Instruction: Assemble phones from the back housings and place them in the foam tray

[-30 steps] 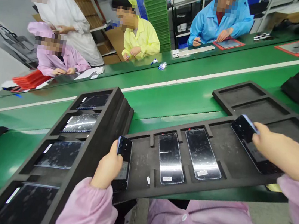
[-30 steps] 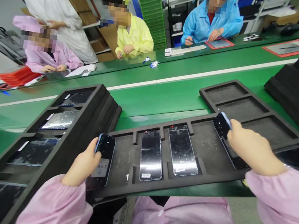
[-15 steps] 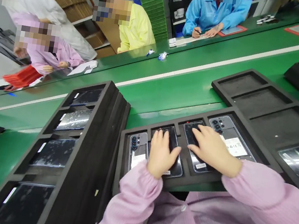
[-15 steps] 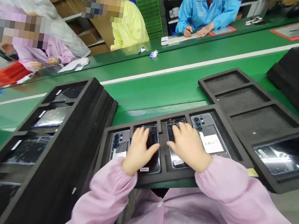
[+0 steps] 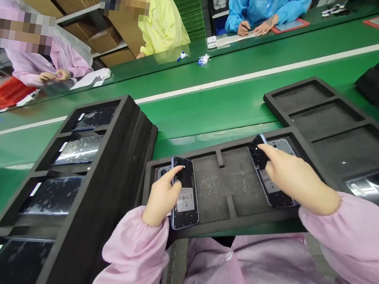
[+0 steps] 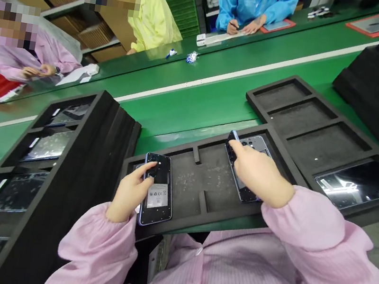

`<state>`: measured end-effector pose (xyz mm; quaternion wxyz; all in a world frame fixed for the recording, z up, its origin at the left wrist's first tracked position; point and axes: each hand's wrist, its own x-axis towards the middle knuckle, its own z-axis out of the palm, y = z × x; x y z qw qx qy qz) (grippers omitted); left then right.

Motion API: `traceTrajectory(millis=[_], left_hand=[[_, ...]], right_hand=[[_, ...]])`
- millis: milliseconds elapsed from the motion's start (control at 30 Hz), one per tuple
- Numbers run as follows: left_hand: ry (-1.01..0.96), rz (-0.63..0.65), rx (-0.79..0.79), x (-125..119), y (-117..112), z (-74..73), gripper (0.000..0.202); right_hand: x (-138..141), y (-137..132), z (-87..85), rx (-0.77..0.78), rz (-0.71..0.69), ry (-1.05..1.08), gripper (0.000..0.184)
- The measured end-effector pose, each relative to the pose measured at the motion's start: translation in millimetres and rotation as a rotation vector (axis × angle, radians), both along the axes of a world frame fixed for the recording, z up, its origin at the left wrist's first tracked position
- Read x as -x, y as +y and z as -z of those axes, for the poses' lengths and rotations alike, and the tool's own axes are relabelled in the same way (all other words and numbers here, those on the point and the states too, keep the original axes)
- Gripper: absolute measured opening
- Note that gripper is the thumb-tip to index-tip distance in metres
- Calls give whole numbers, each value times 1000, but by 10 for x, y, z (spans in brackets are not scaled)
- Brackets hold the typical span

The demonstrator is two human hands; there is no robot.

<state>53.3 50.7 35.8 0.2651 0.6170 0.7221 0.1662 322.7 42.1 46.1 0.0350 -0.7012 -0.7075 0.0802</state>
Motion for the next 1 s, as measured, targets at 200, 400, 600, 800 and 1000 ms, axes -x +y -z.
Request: traceTrajectory(millis=[200,400,600,800,1000], left_hand=[[-401,-67,-128,-64,-92,453,57],[230,438,-307,-406,-273,639,39],[243,546,-400,-346,-453,551,36],[173,650,-489,-350,-538,557,32],[216,677,-475,-342,-488,624,31]], right_hand=[[-55,-29,427,-169,-28,283,48],[71,-356,536,-236,-236,192,14],[-618,-637,373,-543,-77,267,24],[-875,-786,509,-587,174,335,17],[-816,-743,720,-757,181,321,22]])
